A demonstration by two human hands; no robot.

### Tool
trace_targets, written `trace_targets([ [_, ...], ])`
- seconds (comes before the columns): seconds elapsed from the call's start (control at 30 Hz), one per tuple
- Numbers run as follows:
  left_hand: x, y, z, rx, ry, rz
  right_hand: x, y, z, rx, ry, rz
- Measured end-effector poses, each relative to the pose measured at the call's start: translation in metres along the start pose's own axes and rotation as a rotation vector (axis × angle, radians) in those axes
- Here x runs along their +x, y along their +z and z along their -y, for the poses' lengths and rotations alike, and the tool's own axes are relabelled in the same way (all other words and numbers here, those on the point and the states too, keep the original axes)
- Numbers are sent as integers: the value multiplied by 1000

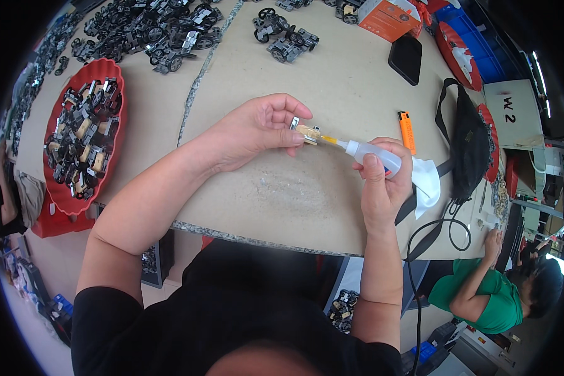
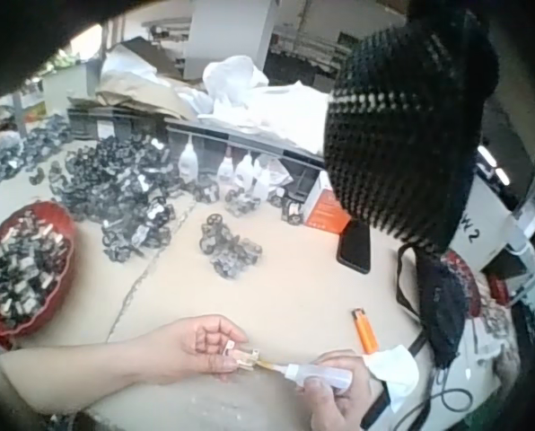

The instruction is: The person assembles small plastic components and metal brackets by applying adhesive from a bottle and joining the parts by hand.

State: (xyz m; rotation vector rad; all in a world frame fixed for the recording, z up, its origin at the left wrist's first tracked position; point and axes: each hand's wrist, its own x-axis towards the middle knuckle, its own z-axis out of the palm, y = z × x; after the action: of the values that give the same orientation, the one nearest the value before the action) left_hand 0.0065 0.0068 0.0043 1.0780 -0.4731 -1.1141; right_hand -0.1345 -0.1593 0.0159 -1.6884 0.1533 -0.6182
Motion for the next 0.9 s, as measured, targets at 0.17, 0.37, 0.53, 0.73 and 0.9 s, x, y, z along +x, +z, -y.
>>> trace_targets([
  [0.17,-1,0,1,5,25,4,0,1,-1,-39,14,-6],
  [0.37,0,1,1,19,25,12,0,1,-2,-49,-15,0],
  [0.53,-1,1,1,23,21,21,0,1,-2,-65,-41,14],
  [0.73,0,0,2,32,29,27,1,1,-2,-95,-63,12],
  [0.9,-1,1,0,35,27,25,1,1,-3,-108,-65,24],
])
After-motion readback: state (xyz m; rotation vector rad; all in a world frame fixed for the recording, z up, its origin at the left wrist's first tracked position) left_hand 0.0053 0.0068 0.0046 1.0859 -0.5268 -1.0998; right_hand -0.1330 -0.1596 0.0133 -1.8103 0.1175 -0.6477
